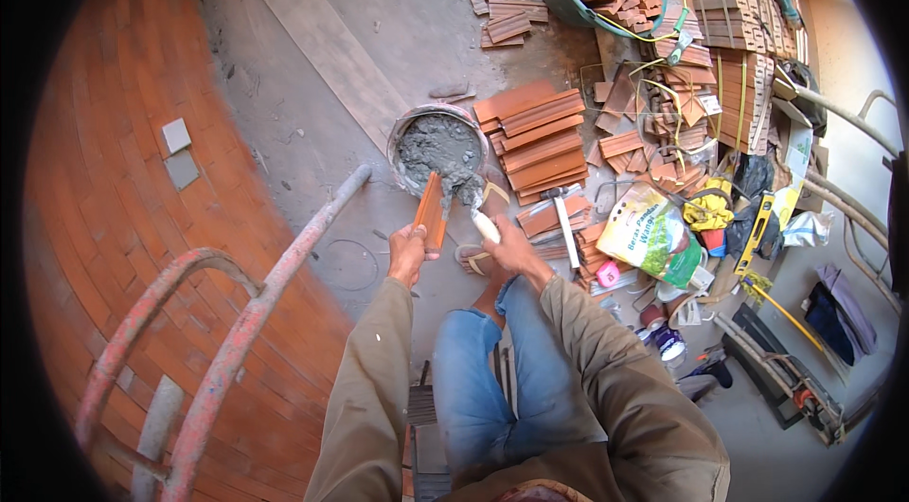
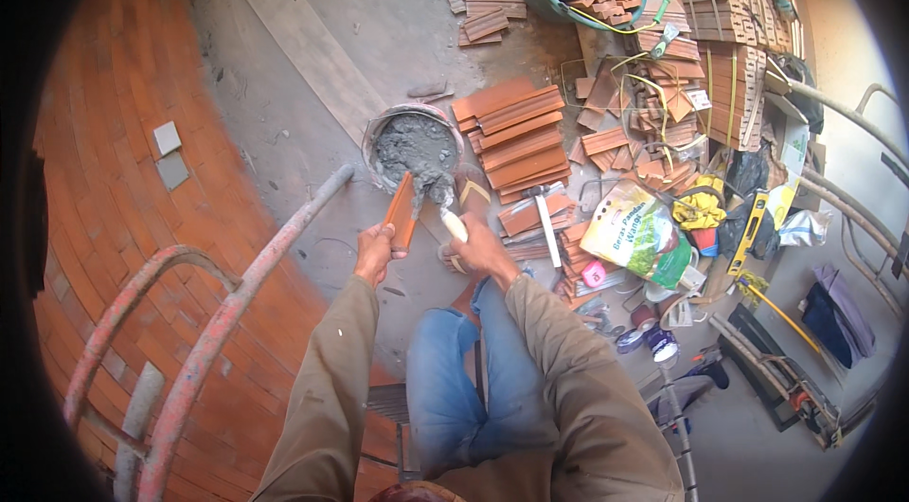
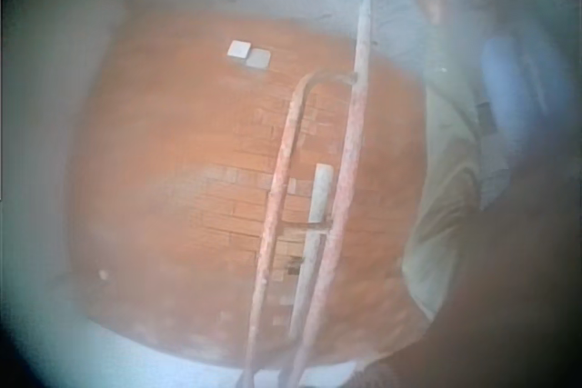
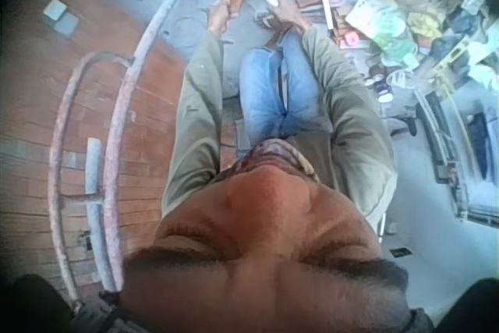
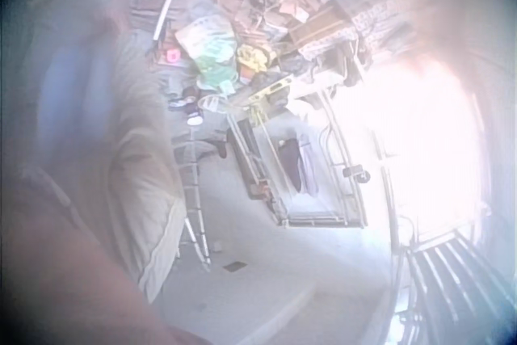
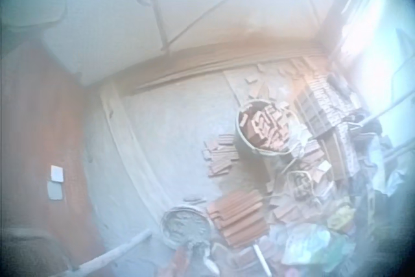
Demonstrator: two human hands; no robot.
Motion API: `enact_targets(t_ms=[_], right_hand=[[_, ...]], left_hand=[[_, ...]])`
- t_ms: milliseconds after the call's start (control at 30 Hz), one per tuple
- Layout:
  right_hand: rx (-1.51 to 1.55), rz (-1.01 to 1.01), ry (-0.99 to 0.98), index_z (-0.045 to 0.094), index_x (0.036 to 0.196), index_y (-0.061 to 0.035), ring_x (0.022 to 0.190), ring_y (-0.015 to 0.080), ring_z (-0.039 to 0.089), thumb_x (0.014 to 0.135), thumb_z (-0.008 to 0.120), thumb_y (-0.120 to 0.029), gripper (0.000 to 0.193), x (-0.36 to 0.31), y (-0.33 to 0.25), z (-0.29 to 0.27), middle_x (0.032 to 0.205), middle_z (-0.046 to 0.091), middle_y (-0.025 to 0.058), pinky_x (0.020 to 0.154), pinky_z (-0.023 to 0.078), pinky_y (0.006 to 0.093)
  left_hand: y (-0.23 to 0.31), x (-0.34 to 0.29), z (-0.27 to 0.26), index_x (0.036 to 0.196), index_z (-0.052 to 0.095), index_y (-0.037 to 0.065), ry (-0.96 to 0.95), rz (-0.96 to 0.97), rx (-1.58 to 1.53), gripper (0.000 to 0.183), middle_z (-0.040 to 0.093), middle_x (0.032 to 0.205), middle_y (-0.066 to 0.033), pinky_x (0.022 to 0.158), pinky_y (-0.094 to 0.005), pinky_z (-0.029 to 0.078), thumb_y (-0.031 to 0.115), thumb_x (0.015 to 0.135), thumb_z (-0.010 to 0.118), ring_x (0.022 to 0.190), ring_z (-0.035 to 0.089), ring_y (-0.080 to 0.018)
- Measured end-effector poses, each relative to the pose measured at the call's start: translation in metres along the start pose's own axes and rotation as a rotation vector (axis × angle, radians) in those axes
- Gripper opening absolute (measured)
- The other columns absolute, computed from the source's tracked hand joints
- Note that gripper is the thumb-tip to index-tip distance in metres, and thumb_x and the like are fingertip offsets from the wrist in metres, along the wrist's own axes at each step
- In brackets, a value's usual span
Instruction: The person sits on a metal chair in a construction area and uses a trowel to scoop cement from a bucket. They apply the cement to the surface of a rectangular terracotta tile held in their left hand, spreading it evenly before lifting the tile.
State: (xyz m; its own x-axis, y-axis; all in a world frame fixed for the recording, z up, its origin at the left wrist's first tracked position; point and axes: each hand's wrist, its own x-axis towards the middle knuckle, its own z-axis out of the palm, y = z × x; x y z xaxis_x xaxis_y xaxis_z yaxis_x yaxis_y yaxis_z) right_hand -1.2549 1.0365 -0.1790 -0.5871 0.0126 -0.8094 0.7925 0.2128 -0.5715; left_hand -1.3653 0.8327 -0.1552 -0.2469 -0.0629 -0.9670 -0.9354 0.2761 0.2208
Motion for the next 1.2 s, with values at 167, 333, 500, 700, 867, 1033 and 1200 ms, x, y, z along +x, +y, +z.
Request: enact_targets(t_ms=[167, 333, 500, 700, 867, 1033, 1200], right_hand=[[0.456, 0.209, -0.099, 0.056, 0.104, 0.0043, 0.053, 0.0129, 0.057, 0.085, 0.063, -0.016, 0.028, 0.046, 0.010, 0.015, 0.071, 0.059, 0.0077, 0.044, 0.045, 0.0302], [0.769, 0.378, -0.130, 0.057, 0.101, 0.0038, 0.053, 0.0136, 0.056, 0.088, 0.060, -0.018, 0.025, 0.088, 0.006, 0.041, 0.077, 0.059, 0.0068, 0.042, 0.045, 0.0278], [0.346, 0.414, 0.113, 0.049, 0.130, 0.0086, 0.104, 0.0366, 0.061, 0.088, 0.062, -0.032, 0.059, 0.097, 0.039, 0.078, 0.114, 0.063, 0.0260, 0.087, 0.049, 0.0421], [0.245, 0.460, 0.250, 0.043, 0.141, 0.0024, 0.124, 0.0415, 0.052, 0.088, 0.063, -0.033, 0.066, 0.072, 0.056, 0.107, 0.130, 0.055, 0.0303, 0.103, 0.042, 0.0456], [0.249, 0.408, 0.682, 0.043, 0.142, -0.0010, 0.127, 0.0436, 0.044, 0.089, 0.063, -0.024, 0.061, 0.033, 0.049, 0.120, 0.137, 0.044, 0.0272, 0.105, 0.037, 0.0497], [0.634, 0.398, 0.823, 0.052, 0.133, 0.0007, 0.112, 0.0355, 0.059, 0.089, 0.065, -0.025, 0.052, -0.028, 0.058, 0.116, 0.125, 0.057, 0.0249, 0.095, 0.048, 0.0424], [0.880, 0.500, 0.849, 0.058, 0.125, -0.0001, 0.103, 0.0330, 0.066, 0.090, 0.063, -0.026, 0.044, -0.080, 0.106, 0.156, 0.110, 0.068, 0.0202, 0.091, 0.050, 0.0401]], left_hand=[[0.006, -0.010, -0.028, 0.124, 0.059, -0.007, 0.033, 0.122, 0.237, 0.033, 0.066, 0.098, -0.0147, 0.049, -0.0244, 0.055, 0.015, 0.100, 0.049, 0.063, 0.064, -0.0149], [0.013, -0.012, -0.043, 0.132, 0.057, -0.001, 0.049, 0.158, 0.316, 0.035, 0.067, 0.096, -0.0115, 0.050, -0.0259, 0.055, 0.015, 0.101, 0.049, 0.067, 0.065, -0.0153], [0.018, 0.002, -0.038, 0.127, 0.058, -0.004, 0.048, 0.243, 0.398, 0.035, 0.067, 0.098, -0.0116, 0.050, -0.0253, 0.054, 0.018, 0.101, 0.049, 0.068, 0.064, -0.0142], [0.031, 0.011, -0.036, 0.122, 0.060, -0.003, -0.012, 0.254, 0.372, 0.037, 0.066, 0.084, -0.0086, 0.046, -0.0232, 0.049, 0.025, 0.102, 0.049, 0.058, 0.060, -0.0115], [0.050, 0.006, -0.005, 0.113, 0.062, -0.003, -0.124, 0.297, 0.523, 0.036, 0.064, 0.075, -0.0069, 0.043, -0.0220, 0.042, 0.030, 0.102, 0.050, 0.053, 0.057, -0.0094], [0.051, 0.032, 0.066, 0.102, 0.062, 0.001, -0.339, 0.470, 0.712, 0.034, 0.061, 0.071, -0.0052, 0.045, -0.0245, 0.044, 0.033, 0.101, 0.051, 0.054, 0.057, -0.0112], [0.037, 0.086, 0.168, 0.100, 0.060, 0.007, -0.434, 0.281, 0.528, 0.026, 0.060, 0.070, -0.0051, 0.044, -0.0288, 0.045, 0.033, 0.101, 0.053, 0.052, 0.057, -0.0155]])
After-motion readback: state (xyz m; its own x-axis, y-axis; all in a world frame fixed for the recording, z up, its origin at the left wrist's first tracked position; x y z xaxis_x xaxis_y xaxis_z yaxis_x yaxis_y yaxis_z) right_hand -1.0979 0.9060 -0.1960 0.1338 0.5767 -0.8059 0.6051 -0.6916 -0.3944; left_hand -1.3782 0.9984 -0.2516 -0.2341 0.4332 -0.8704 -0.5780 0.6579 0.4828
